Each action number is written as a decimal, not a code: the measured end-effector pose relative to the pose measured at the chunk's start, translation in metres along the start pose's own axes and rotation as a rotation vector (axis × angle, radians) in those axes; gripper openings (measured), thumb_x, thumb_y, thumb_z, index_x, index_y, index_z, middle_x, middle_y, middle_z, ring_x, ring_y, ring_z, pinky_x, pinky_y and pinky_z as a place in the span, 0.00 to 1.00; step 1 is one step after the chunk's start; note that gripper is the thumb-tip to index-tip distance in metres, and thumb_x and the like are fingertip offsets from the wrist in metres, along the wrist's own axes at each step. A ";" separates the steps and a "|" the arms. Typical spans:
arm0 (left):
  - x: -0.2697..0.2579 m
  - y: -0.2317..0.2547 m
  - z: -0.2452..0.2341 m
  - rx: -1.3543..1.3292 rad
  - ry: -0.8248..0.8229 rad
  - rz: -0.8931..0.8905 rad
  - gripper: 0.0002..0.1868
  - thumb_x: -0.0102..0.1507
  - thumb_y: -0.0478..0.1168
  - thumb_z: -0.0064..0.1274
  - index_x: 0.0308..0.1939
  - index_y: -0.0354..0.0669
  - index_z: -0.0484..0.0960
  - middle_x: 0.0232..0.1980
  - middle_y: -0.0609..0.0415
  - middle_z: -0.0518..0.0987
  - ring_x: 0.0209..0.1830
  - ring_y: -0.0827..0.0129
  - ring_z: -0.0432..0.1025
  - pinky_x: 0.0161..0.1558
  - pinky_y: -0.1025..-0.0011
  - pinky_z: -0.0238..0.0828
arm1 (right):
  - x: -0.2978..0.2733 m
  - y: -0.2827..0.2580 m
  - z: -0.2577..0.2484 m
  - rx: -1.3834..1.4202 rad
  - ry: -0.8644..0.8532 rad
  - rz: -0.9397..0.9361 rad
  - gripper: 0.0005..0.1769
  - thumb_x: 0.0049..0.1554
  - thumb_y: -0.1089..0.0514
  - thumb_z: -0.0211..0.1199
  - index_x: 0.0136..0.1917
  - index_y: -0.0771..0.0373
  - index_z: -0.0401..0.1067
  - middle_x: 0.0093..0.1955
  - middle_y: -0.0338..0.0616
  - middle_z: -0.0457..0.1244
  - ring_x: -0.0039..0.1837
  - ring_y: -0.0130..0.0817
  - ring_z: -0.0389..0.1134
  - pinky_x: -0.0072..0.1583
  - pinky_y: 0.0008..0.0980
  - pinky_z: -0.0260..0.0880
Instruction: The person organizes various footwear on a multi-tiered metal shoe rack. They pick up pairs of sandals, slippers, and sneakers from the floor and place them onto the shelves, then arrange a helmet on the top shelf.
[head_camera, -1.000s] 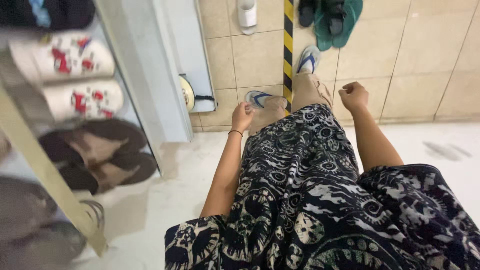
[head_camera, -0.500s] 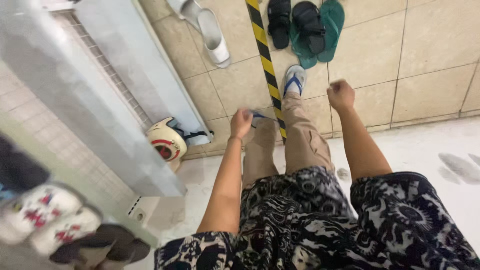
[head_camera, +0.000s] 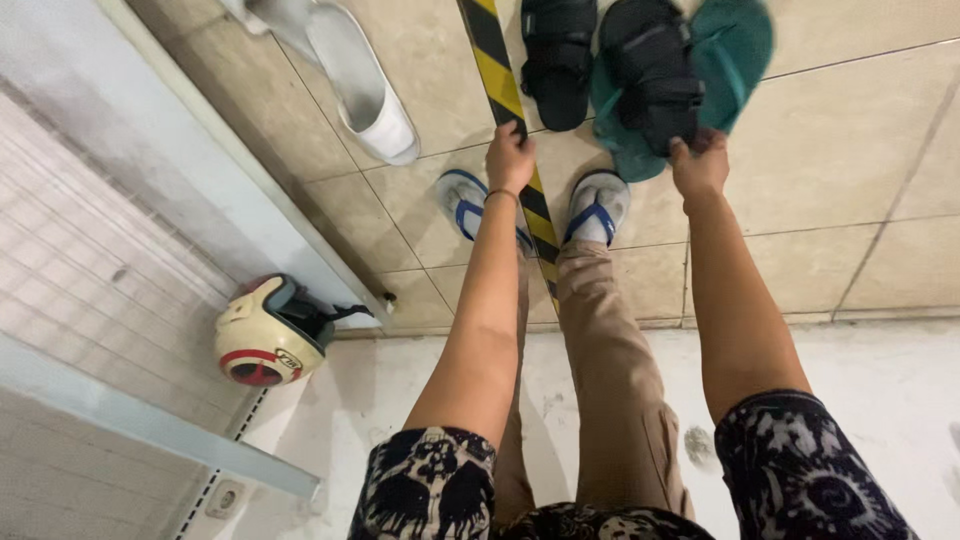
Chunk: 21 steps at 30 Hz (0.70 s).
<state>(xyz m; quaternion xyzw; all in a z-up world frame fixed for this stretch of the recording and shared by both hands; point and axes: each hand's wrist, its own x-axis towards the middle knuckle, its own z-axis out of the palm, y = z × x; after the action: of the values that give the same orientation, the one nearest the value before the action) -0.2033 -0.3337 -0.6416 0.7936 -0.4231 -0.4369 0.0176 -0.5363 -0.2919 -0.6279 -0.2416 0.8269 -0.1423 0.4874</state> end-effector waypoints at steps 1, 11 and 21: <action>0.012 -0.012 0.017 -0.009 0.019 0.018 0.34 0.58 0.44 0.65 0.64 0.34 0.72 0.57 0.37 0.80 0.57 0.47 0.76 0.57 0.58 0.72 | 0.004 0.005 0.012 0.094 0.023 0.161 0.28 0.57 0.57 0.70 0.67 0.60 0.63 0.60 0.45 0.67 0.54 0.37 0.71 0.52 0.37 0.72; 0.033 -0.003 0.096 -0.468 0.037 -0.038 0.39 0.54 0.41 0.71 0.63 0.31 0.69 0.57 0.39 0.79 0.56 0.52 0.75 0.58 0.61 0.71 | 0.018 0.012 0.046 0.589 0.034 0.374 0.35 0.56 0.68 0.72 0.68 0.65 0.53 0.62 0.46 0.61 0.57 0.43 0.71 0.47 0.43 0.83; -0.034 0.037 0.025 -0.827 -0.181 -0.119 0.17 0.61 0.44 0.67 0.42 0.34 0.81 0.40 0.54 0.79 0.38 0.70 0.71 0.42 0.68 0.70 | -0.055 -0.023 0.028 0.977 -0.233 0.339 0.23 0.58 0.73 0.64 0.62 0.66 0.59 0.54 0.54 0.65 0.50 0.44 0.72 0.60 0.54 0.80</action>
<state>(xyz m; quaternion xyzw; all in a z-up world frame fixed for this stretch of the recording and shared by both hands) -0.2543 -0.3258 -0.6192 0.7012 -0.1654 -0.6379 0.2721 -0.4832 -0.2814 -0.5904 0.1366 0.6320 -0.4024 0.6481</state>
